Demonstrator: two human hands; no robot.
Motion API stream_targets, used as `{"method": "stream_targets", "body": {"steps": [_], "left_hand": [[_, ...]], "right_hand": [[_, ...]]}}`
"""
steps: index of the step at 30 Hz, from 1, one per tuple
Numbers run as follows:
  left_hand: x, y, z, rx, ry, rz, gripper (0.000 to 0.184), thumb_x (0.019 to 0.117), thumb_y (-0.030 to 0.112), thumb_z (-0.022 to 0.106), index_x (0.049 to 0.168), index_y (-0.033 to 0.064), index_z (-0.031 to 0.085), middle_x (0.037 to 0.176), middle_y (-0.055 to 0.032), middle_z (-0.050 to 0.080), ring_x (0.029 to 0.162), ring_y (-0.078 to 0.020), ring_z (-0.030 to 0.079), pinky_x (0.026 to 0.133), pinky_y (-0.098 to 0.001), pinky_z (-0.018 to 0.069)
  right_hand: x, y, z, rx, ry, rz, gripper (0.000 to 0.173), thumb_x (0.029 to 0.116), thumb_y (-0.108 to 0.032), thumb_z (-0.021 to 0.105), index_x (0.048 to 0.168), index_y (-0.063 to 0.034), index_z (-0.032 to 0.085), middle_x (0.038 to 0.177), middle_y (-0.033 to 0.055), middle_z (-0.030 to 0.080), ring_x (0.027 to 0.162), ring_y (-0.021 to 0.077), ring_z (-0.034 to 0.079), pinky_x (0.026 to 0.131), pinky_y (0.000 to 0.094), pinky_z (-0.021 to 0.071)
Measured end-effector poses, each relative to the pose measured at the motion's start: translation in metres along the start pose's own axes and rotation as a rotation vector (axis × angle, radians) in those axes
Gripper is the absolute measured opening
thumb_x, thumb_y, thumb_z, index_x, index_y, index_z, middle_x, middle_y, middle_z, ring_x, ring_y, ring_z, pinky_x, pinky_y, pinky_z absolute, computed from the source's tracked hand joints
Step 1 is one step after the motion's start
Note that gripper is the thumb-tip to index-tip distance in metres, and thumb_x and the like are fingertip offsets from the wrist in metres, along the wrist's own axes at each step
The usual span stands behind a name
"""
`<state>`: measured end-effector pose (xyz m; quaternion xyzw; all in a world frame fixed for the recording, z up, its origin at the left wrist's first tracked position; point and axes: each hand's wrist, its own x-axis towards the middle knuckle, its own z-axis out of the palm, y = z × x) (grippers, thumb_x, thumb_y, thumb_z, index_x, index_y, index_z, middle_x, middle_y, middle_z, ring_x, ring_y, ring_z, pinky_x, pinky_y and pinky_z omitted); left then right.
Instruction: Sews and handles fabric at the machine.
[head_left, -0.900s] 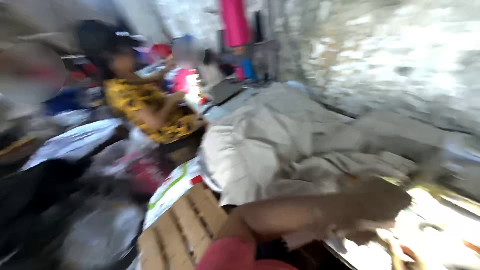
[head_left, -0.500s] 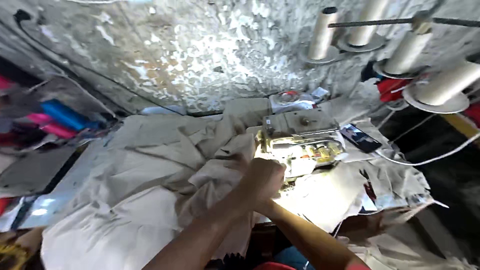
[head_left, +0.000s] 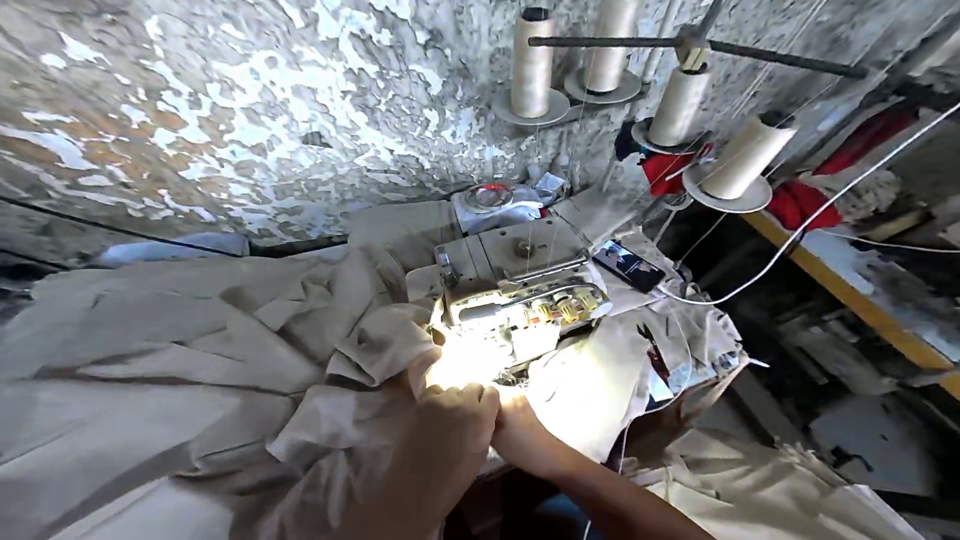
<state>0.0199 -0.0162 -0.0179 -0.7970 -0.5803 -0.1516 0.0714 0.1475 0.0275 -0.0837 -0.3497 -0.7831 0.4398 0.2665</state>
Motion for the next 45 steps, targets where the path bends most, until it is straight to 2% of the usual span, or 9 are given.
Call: {"method": "stream_targets", "body": {"steps": [6, 8, 10, 12, 17, 20, 22, 29, 45], "left_hand": [[-0.01, -0.005, -0.004, 0.076, -0.049, 0.021, 0.016, 0.0897, 0.014, 0.066, 0.082, 0.0013, 0.072, 0.067, -0.0138, 0.065, 0.058, -0.0319, 0.067, 0.052, -0.0446, 0.0526], [-0.016, -0.007, -0.003, 0.109, -0.029, 0.054, 0.016, 0.0896, 0.012, 0.064, 0.08, 0.0027, 0.072, 0.066, -0.012, 0.065, 0.057, -0.0298, 0.066, 0.05, -0.042, 0.0518], [-0.018, -0.008, -0.003, 0.134, -0.018, 0.085, 0.015, 0.0894, 0.01, 0.063, 0.079, 0.0035, 0.071, 0.065, -0.0108, 0.063, 0.055, -0.0275, 0.064, 0.049, -0.039, 0.0504], [-0.016, 0.0, -0.001, 0.115, -0.041, 0.11, 0.012, 0.0885, 0.006, 0.063, 0.08, 0.0028, 0.072, 0.065, -0.0112, 0.063, 0.055, -0.0277, 0.065, 0.051, -0.0393, 0.0516], [-0.006, 0.008, 0.004, 0.041, -0.069, 0.131, 0.016, 0.0897, 0.011, 0.062, 0.077, 0.0043, 0.069, 0.065, -0.0094, 0.062, 0.056, -0.0265, 0.064, 0.054, -0.039, 0.0506], [-0.007, -0.008, -0.003, -0.027, -0.019, 0.032, 0.027, 0.0937, 0.022, 0.058, 0.074, 0.008, 0.069, 0.063, -0.0072, 0.062, 0.06, -0.0267, 0.066, 0.071, -0.0484, 0.0545], [-0.01, -0.015, -0.01, -0.092, -0.035, -0.028, 0.029, 0.0949, 0.025, 0.057, 0.076, 0.0089, 0.071, 0.066, -0.0064, 0.065, 0.065, -0.0252, 0.066, 0.082, -0.0498, 0.0501], [-0.036, 0.037, 0.031, -0.046, 0.054, -0.047, 0.026, 0.0939, 0.021, 0.059, 0.072, 0.0099, 0.068, 0.061, -0.0042, 0.062, 0.059, -0.023, 0.063, 0.078, -0.0421, 0.0511], [-0.025, 0.025, 0.06, 0.041, 0.144, -0.113, 0.021, 0.0914, 0.02, 0.062, 0.075, 0.0085, 0.071, 0.064, -0.0049, 0.065, 0.063, -0.0241, 0.065, 0.07, -0.0423, 0.0488]], "right_hand": [[-0.008, 0.001, 0.016, -0.015, -0.426, -0.165, 0.03, 0.096, -0.017, 0.067, 0.109, 0.0094, 0.07, 0.103, 0.0285, 0.071, 0.1, 0.044, 0.07, 0.087, 0.0608, 0.0528], [-0.017, 0.023, 0.019, 0.001, -0.092, -0.28, 0.016, 0.0885, -0.009, 0.069, 0.093, 0.0053, 0.075, 0.089, 0.0211, 0.074, 0.082, 0.0332, 0.074, 0.075, 0.0484, 0.0603], [-0.011, 0.049, 0.013, -0.031, 0.225, -0.273, 0.014, 0.0897, -0.009, 0.066, 0.089, 0.0016, 0.076, 0.086, 0.0137, 0.074, 0.075, 0.0203, 0.072, 0.069, 0.0339, 0.0595], [-0.002, 0.055, -0.006, -0.169, 0.374, -0.176, 0.018, 0.0909, -0.016, 0.07, 0.093, 0.0004, 0.077, 0.089, 0.0151, 0.075, 0.072, 0.0225, 0.072, 0.065, 0.0374, 0.0591], [0.014, 0.05, -0.023, -0.278, 0.216, -0.246, 0.016, 0.09, -0.015, 0.069, 0.09, -0.0025, 0.079, 0.095, 0.0196, 0.074, 0.087, 0.0351, 0.074, 0.073, 0.0513, 0.0594], [0.008, 0.06, -0.012, -0.23, 0.269, -0.243, 0.014, 0.0898, -0.014, 0.069, 0.092, -0.0064, 0.081, 0.098, 0.0179, 0.076, 0.091, 0.0329, 0.074, 0.075, 0.0498, 0.0593], [0.004, 0.067, -0.004, -0.199, 0.306, -0.229, 0.014, 0.0894, -0.014, 0.07, 0.094, -0.0078, 0.082, 0.1, 0.0178, 0.075, 0.091, 0.0311, 0.073, 0.076, 0.0471, 0.0597], [0.002, 0.08, 0.009, -0.277, 0.395, -0.272, 0.017, 0.09, -0.014, 0.068, 0.098, -0.0112, 0.082, 0.103, 0.019, 0.074, 0.086, 0.0302, 0.074, 0.071, 0.0435, 0.0605], [0.006, 0.082, 0.017, -0.26, 0.467, -0.277, 0.017, 0.087, -0.011, 0.067, 0.091, -0.005, 0.082, 0.094, 0.018, 0.076, 0.086, 0.0309, 0.075, 0.073, 0.0439, 0.0599]]}}
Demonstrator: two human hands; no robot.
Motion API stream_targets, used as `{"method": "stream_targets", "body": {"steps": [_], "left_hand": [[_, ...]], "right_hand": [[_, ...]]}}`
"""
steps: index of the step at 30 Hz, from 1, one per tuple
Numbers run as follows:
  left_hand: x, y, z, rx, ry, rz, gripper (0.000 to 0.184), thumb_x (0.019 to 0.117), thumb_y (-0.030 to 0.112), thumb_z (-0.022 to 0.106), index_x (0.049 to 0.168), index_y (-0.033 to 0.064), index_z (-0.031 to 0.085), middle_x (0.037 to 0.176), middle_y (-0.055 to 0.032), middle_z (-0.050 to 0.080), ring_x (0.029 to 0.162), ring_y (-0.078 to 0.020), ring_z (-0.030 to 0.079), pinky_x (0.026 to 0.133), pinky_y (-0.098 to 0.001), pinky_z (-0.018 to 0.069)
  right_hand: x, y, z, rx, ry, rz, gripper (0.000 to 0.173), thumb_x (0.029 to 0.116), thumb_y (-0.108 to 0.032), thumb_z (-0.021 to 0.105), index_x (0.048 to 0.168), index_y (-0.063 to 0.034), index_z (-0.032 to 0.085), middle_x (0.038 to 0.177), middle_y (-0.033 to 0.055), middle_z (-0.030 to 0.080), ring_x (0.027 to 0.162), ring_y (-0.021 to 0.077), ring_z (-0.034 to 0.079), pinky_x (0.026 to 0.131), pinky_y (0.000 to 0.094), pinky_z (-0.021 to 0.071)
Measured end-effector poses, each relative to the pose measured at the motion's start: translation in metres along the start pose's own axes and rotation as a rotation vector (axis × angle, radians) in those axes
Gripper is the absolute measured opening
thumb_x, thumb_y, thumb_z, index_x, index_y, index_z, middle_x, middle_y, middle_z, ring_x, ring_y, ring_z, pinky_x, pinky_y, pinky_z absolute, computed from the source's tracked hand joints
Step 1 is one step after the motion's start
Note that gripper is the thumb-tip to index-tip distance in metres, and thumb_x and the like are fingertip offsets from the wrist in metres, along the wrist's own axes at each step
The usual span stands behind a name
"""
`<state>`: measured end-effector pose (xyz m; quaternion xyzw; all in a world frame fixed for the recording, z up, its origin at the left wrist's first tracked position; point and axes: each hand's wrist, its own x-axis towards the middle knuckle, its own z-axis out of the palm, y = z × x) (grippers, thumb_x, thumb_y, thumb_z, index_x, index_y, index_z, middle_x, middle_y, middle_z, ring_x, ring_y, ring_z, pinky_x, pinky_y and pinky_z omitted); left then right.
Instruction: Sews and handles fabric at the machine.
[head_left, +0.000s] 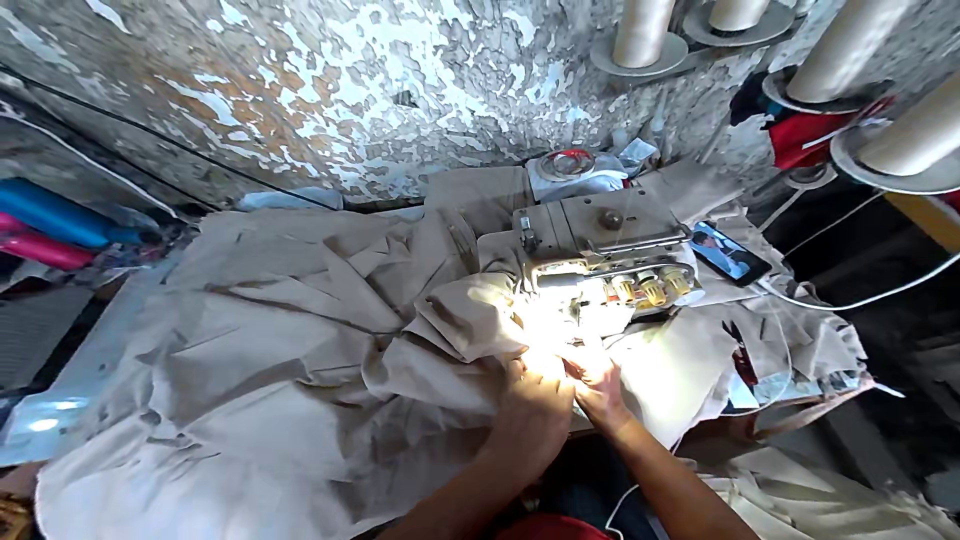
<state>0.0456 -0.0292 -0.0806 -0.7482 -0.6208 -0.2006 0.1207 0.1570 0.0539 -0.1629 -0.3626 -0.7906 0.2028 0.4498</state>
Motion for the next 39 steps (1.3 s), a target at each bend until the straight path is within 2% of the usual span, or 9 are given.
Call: {"method": "stream_targets", "body": {"steps": [12, 18, 20, 22, 28, 32, 35, 37, 39], "left_hand": [[0.024, -0.009, 0.015, 0.032, -0.033, -0.14, 0.017, 0.0911, 0.017, 0.064, 0.085, 0.0068, 0.077, 0.089, -0.014, 0.074, 0.092, -0.0355, 0.072, 0.082, -0.0512, 0.0553], [0.025, -0.02, 0.021, -0.018, 0.0, -0.108, 0.018, 0.0914, 0.018, 0.064, 0.088, 0.0076, 0.079, 0.093, -0.0165, 0.076, 0.096, -0.0401, 0.072, 0.088, -0.0601, 0.0531], [0.023, -0.027, 0.014, -0.054, -0.004, -0.041, 0.024, 0.0964, 0.022, 0.059, 0.092, 0.0109, 0.08, 0.091, -0.0128, 0.076, 0.091, -0.0372, 0.073, 0.09, -0.062, 0.0502], [0.019, -0.04, -0.001, -0.105, 0.006, 0.042, 0.029, 0.1002, 0.024, 0.054, 0.102, 0.0153, 0.082, 0.107, -0.0072, 0.078, 0.098, -0.0304, 0.073, 0.093, -0.0555, 0.0508], [0.039, -0.112, -0.043, -0.192, 0.071, -0.087, 0.03, 0.1021, 0.016, 0.052, 0.109, -0.0022, 0.075, 0.125, -0.0178, 0.071, 0.117, -0.036, 0.068, 0.097, -0.0542, 0.0544], [0.082, -0.139, -0.048, -0.136, -0.252, -0.086, 0.031, 0.0958, -0.003, 0.063, 0.125, 0.0033, 0.071, 0.144, -0.023, 0.057, 0.104, -0.0467, 0.07, 0.079, -0.0646, 0.0557], [0.114, -0.132, -0.051, 0.023, -0.806, -0.201, 0.054, 0.099, 0.003, 0.062, 0.151, 0.0151, 0.051, 0.154, -0.0245, 0.045, 0.109, -0.0474, 0.066, 0.088, -0.0623, 0.0529], [0.12, -0.128, -0.048, 0.124, -0.995, -0.212, 0.05, 0.1016, 0.004, 0.055, 0.15, 0.0171, 0.052, 0.161, -0.0227, 0.035, 0.111, -0.047, 0.065, 0.09, -0.0604, 0.0522], [0.118, -0.129, -0.049, 0.224, -0.98, -0.142, 0.04, 0.1036, 0.004, 0.052, 0.142, 0.0145, 0.061, 0.165, -0.0178, 0.031, 0.111, -0.0443, 0.066, 0.089, -0.0574, 0.0532]], "right_hand": [[0.007, -0.006, -0.006, -0.06, -0.035, 0.019, 0.017, 0.0867, -0.013, 0.066, 0.086, -0.0026, 0.079, 0.091, 0.0189, 0.075, 0.079, 0.033, 0.074, 0.064, 0.048, 0.0582], [0.019, -0.017, -0.019, -0.115, -0.184, 0.071, 0.017, 0.0845, -0.01, 0.07, 0.096, -0.0022, 0.079, 0.1, 0.0207, 0.075, 0.082, 0.0388, 0.074, 0.064, 0.0544, 0.0585], [0.021, -0.018, -0.021, -0.117, -0.22, 0.09, 0.019, 0.0865, -0.011, 0.069, 0.1, -0.003, 0.079, 0.106, 0.0202, 0.074, 0.087, 0.0387, 0.074, 0.067, 0.0537, 0.059], [0.02, -0.015, -0.022, -0.098, -0.246, 0.104, 0.022, 0.0918, -0.014, 0.067, 0.106, -0.0032, 0.079, 0.108, 0.0191, 0.075, 0.09, 0.0373, 0.075, 0.071, 0.0531, 0.0598], [0.023, -0.017, -0.025, -0.046, -0.361, 0.192, 0.024, 0.0957, -0.017, 0.063, 0.107, -0.001, 0.078, 0.099, 0.0198, 0.075, 0.09, 0.0375, 0.074, 0.075, 0.0563, 0.0575], [0.022, -0.016, -0.023, -0.039, -0.338, 0.194, 0.025, 0.0956, -0.016, 0.061, 0.107, -0.0015, 0.078, 0.096, 0.0195, 0.076, 0.087, 0.0377, 0.075, 0.073, 0.0566, 0.0575], [0.021, -0.016, -0.023, -0.042, -0.346, 0.219, 0.025, 0.0963, -0.017, 0.061, 0.107, -0.002, 0.078, 0.094, 0.0194, 0.076, 0.087, 0.0377, 0.075, 0.073, 0.0567, 0.0574], [0.02, -0.017, -0.022, -0.038, -0.372, 0.249, 0.026, 0.097, -0.018, 0.06, 0.109, -0.0029, 0.078, 0.094, 0.0191, 0.076, 0.088, 0.0374, 0.075, 0.075, 0.0568, 0.0572], [0.02, -0.017, -0.02, -0.018, -0.382, 0.264, 0.027, 0.0977, -0.018, 0.059, 0.112, -0.0028, 0.077, 0.097, 0.0193, 0.076, 0.091, 0.0374, 0.075, 0.078, 0.0565, 0.0573]]}}
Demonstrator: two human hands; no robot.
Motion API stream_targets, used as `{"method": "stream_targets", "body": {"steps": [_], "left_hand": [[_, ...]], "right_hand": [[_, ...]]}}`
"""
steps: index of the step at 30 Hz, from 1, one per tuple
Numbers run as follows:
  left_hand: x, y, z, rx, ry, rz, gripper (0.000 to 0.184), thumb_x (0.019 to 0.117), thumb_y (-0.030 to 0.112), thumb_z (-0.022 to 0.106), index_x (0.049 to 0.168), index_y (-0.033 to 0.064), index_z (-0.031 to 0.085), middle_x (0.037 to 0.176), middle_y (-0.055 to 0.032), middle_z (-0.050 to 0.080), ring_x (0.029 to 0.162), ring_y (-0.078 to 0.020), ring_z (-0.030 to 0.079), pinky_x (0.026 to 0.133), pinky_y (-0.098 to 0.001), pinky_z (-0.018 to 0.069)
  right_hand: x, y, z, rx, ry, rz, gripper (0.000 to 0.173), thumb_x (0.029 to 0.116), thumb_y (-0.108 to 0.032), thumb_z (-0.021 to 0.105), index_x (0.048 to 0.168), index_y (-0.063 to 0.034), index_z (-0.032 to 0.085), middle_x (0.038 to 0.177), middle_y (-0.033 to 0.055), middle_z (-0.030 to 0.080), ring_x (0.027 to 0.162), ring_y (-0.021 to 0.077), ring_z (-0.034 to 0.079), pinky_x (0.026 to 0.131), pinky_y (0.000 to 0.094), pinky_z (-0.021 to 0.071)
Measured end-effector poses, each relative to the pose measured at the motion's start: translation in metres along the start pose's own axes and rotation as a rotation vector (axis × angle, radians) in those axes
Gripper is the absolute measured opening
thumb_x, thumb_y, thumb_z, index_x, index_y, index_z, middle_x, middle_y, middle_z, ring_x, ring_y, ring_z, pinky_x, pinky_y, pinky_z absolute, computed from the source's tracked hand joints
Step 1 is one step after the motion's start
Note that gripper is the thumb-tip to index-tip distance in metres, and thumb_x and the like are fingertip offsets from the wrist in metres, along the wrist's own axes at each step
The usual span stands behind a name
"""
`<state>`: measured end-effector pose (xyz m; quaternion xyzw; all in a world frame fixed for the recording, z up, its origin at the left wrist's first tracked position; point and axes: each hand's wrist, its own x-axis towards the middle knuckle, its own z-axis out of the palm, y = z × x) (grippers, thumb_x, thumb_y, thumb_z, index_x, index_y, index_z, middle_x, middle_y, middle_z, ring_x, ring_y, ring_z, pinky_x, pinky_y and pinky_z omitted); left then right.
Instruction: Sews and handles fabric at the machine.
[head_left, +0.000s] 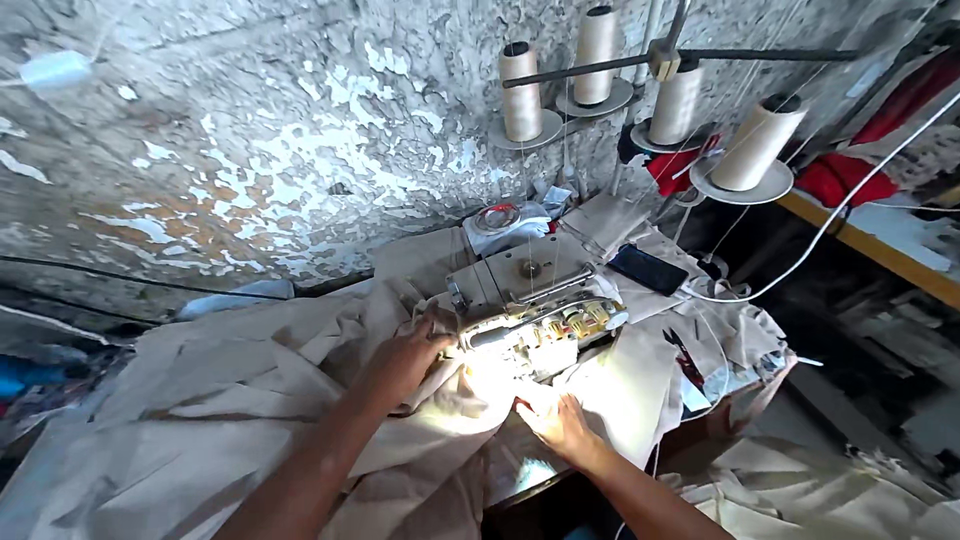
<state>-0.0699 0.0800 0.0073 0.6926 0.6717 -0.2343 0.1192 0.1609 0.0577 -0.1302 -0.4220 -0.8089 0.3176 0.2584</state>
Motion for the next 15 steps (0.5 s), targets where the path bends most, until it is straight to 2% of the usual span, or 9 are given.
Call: {"method": "stream_targets", "body": {"steps": [1, 2, 4, 6, 7, 9, 11, 13, 15], "left_hand": [[-0.001, -0.003, 0.005, 0.062, 0.088, 0.04, 0.036, 0.1036, 0.004, 0.053, 0.135, 0.0136, 0.066, 0.164, -0.0143, 0.035, 0.111, -0.0418, 0.066, 0.088, -0.0557, 0.0537], [-0.001, -0.008, 0.011, 0.097, 0.219, 0.106, 0.03, 0.1017, 0.003, 0.057, 0.126, 0.0111, 0.071, 0.158, -0.0128, 0.046, 0.113, -0.0412, 0.066, 0.088, -0.0562, 0.0535], [0.005, -0.021, 0.025, 0.119, 0.478, 0.26, 0.021, 0.0948, -0.002, 0.066, 0.112, 0.0063, 0.076, 0.133, -0.0151, 0.067, 0.11, -0.0419, 0.067, 0.086, -0.058, 0.0535], [0.011, -0.029, 0.028, 0.146, 0.471, 0.266, 0.02, 0.0949, -0.001, 0.066, 0.109, 0.0063, 0.077, 0.114, -0.0153, 0.073, 0.107, -0.0404, 0.066, 0.088, -0.0565, 0.0517], [0.013, -0.031, 0.026, 0.165, 0.413, 0.235, 0.02, 0.0969, 0.001, 0.063, 0.11, 0.0066, 0.077, 0.113, -0.0149, 0.072, 0.11, -0.0392, 0.065, 0.092, -0.0556, 0.051], [0.016, -0.037, 0.019, 0.137, 0.332, 0.183, 0.02, 0.0993, 0.004, 0.062, 0.111, 0.0075, 0.077, 0.118, -0.0153, 0.071, 0.117, -0.0392, 0.062, 0.099, -0.0558, 0.0478], [0.008, -0.047, 0.008, 0.022, 0.337, 0.201, 0.015, 0.0962, 0.005, 0.066, 0.104, 0.0062, 0.079, 0.122, -0.015, 0.071, 0.127, -0.0415, 0.057, 0.105, -0.0601, 0.0419], [-0.015, -0.055, -0.009, -0.085, 0.317, 0.203, 0.013, 0.0947, 0.008, 0.069, 0.103, 0.005, 0.08, 0.129, -0.0133, 0.069, 0.14, -0.0405, 0.046, 0.116, -0.0624, 0.0292], [-0.055, -0.059, -0.026, -0.248, 0.394, 0.239, 0.009, 0.0903, 0.008, 0.074, 0.094, 0.0013, 0.08, 0.113, -0.0167, 0.074, 0.134, -0.0395, 0.054, 0.119, -0.0684, 0.0187]], "right_hand": [[0.0, 0.001, 0.002, 0.01, 0.001, 0.003, 0.028, 0.098, -0.018, 0.058, 0.113, -0.0029, 0.077, 0.099, 0.0193, 0.076, 0.092, 0.0375, 0.074, 0.078, 0.0566, 0.0573], [-0.001, 0.001, 0.002, 0.022, 0.002, 0.006, 0.028, 0.0984, -0.018, 0.058, 0.114, -0.003, 0.077, 0.1, 0.0193, 0.076, 0.093, 0.0374, 0.074, 0.079, 0.0566, 0.0572], [-0.002, 0.0, 0.001, 0.039, 0.0, 0.007, 0.029, 0.0993, -0.018, 0.057, 0.115, -0.0025, 0.076, 0.101, 0.02, 0.076, 0.093, 0.0378, 0.074, 0.079, 0.0576, 0.0566], [-0.001, 0.0, 0.0, 0.058, -0.043, 0.025, 0.032, 0.1009, -0.019, 0.054, 0.12, -0.0032, 0.074, 0.104, 0.0204, 0.075, 0.096, 0.0381, 0.074, 0.081, 0.0585, 0.0556], [0.0, 0.0, -0.002, 0.074, -0.079, 0.041, 0.034, 0.1012, -0.02, 0.053, 0.125, -0.0039, 0.072, 0.106, 0.0208, 0.075, 0.098, 0.0385, 0.073, 0.083, 0.0589, 0.0549], [0.003, -0.001, -0.015, 0.116, -0.267, 0.122, 0.043, 0.1046, -0.025, 0.05, 0.142, -0.0076, 0.061, 0.123, 0.0206, 0.071, 0.115, 0.0375, 0.068, 0.098, 0.058, 0.049], [0.0, -0.001, -0.026, 0.162, -0.354, 0.175, 0.049, 0.1061, -0.034, 0.052, 0.146, -0.0057, 0.056, 0.13, 0.0206, 0.067, 0.121, 0.036, 0.064, 0.105, 0.0557, 0.0452], [-0.011, 0.0, -0.027, 0.106, -0.288, 0.178, 0.052, 0.1039, -0.04, 0.056, 0.135, 0.0004, 0.061, 0.117, 0.0223, 0.071, 0.109, 0.038, 0.068, 0.098, 0.0554, 0.0499], [-0.021, -0.006, -0.026, -0.027, -0.289, 0.106, 0.048, 0.104, -0.037, 0.056, 0.134, -0.0002, 0.062, 0.112, 0.0234, 0.072, 0.101, 0.0412, 0.071, 0.09, 0.0585, 0.053]]}}
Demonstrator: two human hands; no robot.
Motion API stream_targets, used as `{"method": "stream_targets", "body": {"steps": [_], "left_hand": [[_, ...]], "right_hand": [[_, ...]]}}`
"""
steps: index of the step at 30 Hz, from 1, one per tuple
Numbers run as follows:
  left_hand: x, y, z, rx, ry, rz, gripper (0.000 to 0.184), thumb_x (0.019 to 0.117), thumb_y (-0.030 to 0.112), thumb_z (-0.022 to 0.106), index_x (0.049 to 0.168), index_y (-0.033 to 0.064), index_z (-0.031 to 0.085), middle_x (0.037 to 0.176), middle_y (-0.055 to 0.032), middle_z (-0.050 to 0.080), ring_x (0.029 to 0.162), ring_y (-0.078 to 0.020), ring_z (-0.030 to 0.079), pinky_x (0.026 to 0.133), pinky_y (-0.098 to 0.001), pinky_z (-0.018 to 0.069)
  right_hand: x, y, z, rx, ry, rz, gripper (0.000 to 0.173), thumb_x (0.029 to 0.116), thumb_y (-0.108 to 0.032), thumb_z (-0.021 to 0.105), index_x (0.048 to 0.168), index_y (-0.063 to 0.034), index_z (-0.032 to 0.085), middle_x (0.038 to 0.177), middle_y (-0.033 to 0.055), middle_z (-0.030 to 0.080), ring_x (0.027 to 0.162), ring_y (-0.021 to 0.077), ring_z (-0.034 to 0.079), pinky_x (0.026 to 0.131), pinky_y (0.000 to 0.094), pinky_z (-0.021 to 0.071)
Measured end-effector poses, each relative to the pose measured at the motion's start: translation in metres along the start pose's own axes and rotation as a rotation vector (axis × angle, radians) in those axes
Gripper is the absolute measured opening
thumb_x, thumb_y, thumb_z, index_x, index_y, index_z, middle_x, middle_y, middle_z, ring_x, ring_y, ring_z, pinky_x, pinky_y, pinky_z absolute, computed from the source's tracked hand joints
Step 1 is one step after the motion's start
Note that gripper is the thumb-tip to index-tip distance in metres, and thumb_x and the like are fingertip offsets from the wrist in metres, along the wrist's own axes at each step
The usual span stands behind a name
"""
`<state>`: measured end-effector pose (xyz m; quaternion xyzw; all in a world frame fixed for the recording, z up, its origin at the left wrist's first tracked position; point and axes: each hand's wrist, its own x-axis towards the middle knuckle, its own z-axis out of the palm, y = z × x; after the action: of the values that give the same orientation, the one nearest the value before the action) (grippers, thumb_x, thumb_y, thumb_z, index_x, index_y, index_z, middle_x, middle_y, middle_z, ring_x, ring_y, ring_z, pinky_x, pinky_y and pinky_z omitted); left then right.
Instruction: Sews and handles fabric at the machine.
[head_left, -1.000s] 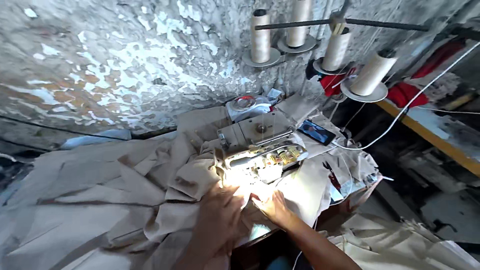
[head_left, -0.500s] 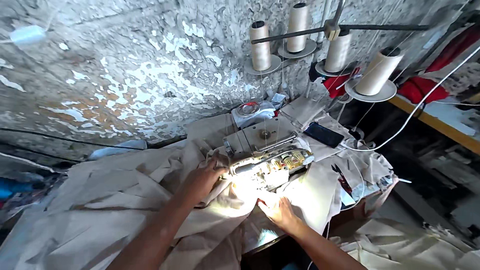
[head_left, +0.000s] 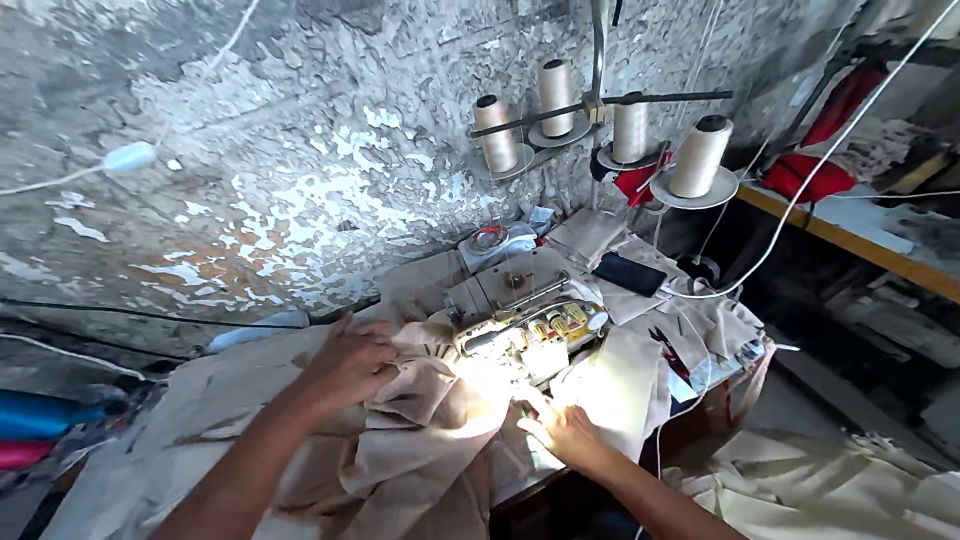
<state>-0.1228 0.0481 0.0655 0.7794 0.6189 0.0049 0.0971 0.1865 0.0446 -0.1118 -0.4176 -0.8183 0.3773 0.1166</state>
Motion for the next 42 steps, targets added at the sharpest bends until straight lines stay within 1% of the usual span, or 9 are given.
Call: {"method": "stream_targets", "body": {"steps": [5, 8, 12, 16, 20, 23, 28, 33, 42], "left_hand": [[-0.069, 0.071, -0.059, -0.241, 0.11, 0.306, 0.035, 0.0962, 0.042, 0.056, 0.078, 0.0202, 0.077, 0.083, 0.0124, 0.071, 0.099, -0.0009, 0.067, 0.123, -0.0562, 0.0208], [-0.071, 0.103, -0.062, 0.048, 0.139, 0.407, 0.036, 0.0978, 0.038, 0.052, 0.072, 0.0216, 0.072, 0.072, 0.0099, 0.067, 0.087, -0.0062, 0.07, 0.115, -0.0691, 0.0241], [-0.08, 0.093, -0.074, 0.498, 0.127, 0.208, 0.023, 0.0966, 0.028, 0.062, 0.09, 0.016, 0.081, 0.071, -0.0027, 0.071, 0.079, -0.0267, 0.072, 0.116, -0.0768, 0.0158], [-0.095, 0.049, -0.063, 0.574, 0.215, 0.245, 0.033, 0.097, 0.035, 0.06, 0.077, 0.0143, 0.077, 0.068, -0.0048, 0.067, 0.08, -0.0315, 0.071, 0.113, -0.0805, 0.0175], [-0.091, 0.042, -0.052, 0.154, 0.28, 0.275, 0.041, 0.0977, 0.048, 0.051, 0.074, 0.0261, 0.075, 0.082, 0.0103, 0.071, 0.111, -0.0159, 0.068, 0.114, -0.0769, 0.0122], [-0.081, 0.054, -0.043, -0.283, 0.175, 0.313, 0.035, 0.097, 0.045, 0.057, 0.075, 0.0234, 0.074, 0.095, 0.0136, 0.074, 0.119, -0.0033, 0.063, 0.123, -0.052, 0.0249], [-0.078, 0.06, -0.037, -0.228, 0.108, 0.398, 0.041, 0.0958, 0.05, 0.059, 0.07, 0.0185, 0.063, 0.06, 0.0096, 0.053, 0.06, 0.0002, 0.05, 0.077, -0.0269, 0.0409], [-0.086, 0.026, -0.03, 0.209, 0.243, 0.388, 0.036, 0.095, 0.046, 0.053, 0.072, 0.0238, 0.069, 0.064, 0.0035, 0.063, 0.056, -0.0119, 0.059, 0.073, -0.0456, 0.0462], [-0.081, 0.011, -0.03, 0.272, 0.272, 0.377, 0.043, 0.1012, 0.048, 0.045, 0.074, 0.0248, 0.069, 0.068, 0.0057, 0.064, 0.055, -0.0096, 0.055, 0.065, -0.0386, 0.0414]], "right_hand": [[0.02, -0.063, 0.018, -0.216, -0.556, -0.203, 0.038, 0.1039, -0.021, 0.058, 0.129, 0.007, 0.061, 0.127, 0.0311, 0.062, 0.12, 0.0491, 0.059, 0.1, 0.0667, 0.0444], [0.044, -0.09, 0.063, 0.14, -0.163, -0.451, 0.037, 0.0948, -0.015, 0.068, 0.122, 0.01, 0.067, 0.124, 0.0288, 0.067, 0.121, 0.0406, 0.062, 0.107, 0.0562, 0.0449], [0.071, -0.107, 0.074, -0.062, -0.434, -0.424, 0.056, 0.0988, -0.02, 0.066, 0.148, 0.0006, 0.049, 0.152, 0.026, 0.047, 0.142, 0.0435, 0.044, 0.116, 0.0609, 0.0333], [0.04, -0.094, 0.043, -0.177, -0.616, -0.292, 0.036, 0.1034, -0.012, 0.056, 0.135, 0.0036, 0.06, 0.137, 0.0297, 0.058, 0.127, 0.0492, 0.055, 0.102, 0.069, 0.042], [0.019, -0.078, -0.011, 0.123, 0.114, -0.419, 0.028, 0.1005, -0.023, 0.061, 0.11, 0.0004, 0.073, 0.105, 0.0197, 0.073, 0.088, 0.0338, 0.073, 0.076, 0.0534, 0.0582], [0.023, -0.085, -0.037, 0.308, 0.261, -0.494, 0.036, 0.0978, -0.03, 0.067, 0.115, 0.0021, 0.07, 0.106, 0.0178, 0.071, 0.074, 0.0223, 0.066, 0.067, 0.0403, 0.0547], [0.021, -0.091, -0.032, 0.447, 0.148, -0.695, 0.029, 0.0955, -0.023, 0.071, 0.105, 0.0041, 0.07, 0.1, 0.0176, 0.069, 0.073, 0.0178, 0.062, 0.065, 0.0336, 0.052], [0.022, -0.091, -0.037, 0.431, 0.089, -0.802, 0.022, 0.1012, -0.017, 0.063, 0.098, 0.0038, 0.071, 0.092, 0.0166, 0.07, 0.078, 0.02, 0.067, 0.069, 0.0338, 0.0553], [0.024, -0.093, -0.05, 0.414, 0.083, -0.764, 0.022, 0.1014, -0.017, 0.063, 0.099, 0.0033, 0.072, 0.089, 0.0153, 0.069, 0.07, 0.0171, 0.062, 0.064, 0.0306, 0.0516]]}}
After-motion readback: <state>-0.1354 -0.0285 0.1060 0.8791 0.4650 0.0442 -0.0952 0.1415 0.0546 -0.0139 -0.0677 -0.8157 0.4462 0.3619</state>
